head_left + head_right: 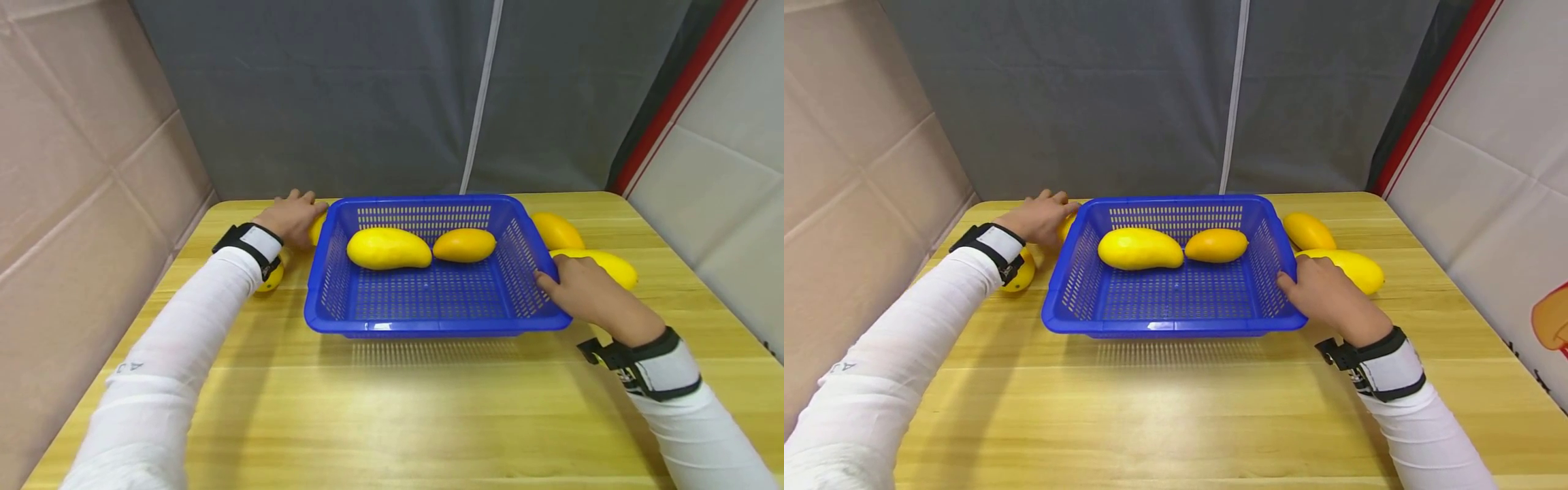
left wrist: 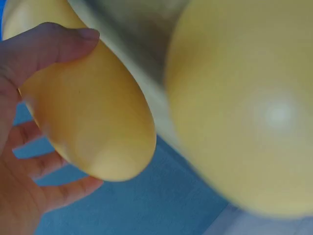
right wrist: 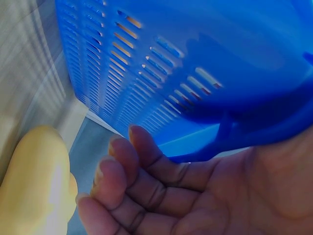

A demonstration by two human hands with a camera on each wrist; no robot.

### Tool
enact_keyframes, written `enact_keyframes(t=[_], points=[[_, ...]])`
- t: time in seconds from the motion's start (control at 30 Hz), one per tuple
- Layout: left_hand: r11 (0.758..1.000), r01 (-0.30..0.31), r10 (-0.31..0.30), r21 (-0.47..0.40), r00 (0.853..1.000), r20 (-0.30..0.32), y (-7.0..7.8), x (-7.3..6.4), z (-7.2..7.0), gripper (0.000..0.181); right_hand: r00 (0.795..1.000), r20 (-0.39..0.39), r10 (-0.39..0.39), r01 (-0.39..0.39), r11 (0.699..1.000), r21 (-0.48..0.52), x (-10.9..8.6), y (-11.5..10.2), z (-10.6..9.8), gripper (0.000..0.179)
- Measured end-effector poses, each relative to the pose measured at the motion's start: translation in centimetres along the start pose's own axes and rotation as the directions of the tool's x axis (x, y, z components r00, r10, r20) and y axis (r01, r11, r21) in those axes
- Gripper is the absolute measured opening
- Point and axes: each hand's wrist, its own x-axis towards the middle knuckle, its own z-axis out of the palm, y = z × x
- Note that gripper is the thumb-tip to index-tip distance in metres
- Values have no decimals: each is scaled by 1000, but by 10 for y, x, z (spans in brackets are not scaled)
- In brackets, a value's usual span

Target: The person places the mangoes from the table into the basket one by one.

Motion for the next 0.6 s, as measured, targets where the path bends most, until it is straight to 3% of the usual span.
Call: enact_keyframes(t=[0.23,0.43,0.6], points=[[993,118,-116,27,990,-77,-10,-7,-19,80,1000,6,1,-1,1000,2,0,0,0,45],[975,215,-205,56,969,-139,-16,-16,-33,81,1000,12,5,-5,1000,0,1,0,0,45],[968,245,-233,49,955,-182,-13,-19,-53,83,1000,7,-1,1,1000,-4,0,1,0,44]])
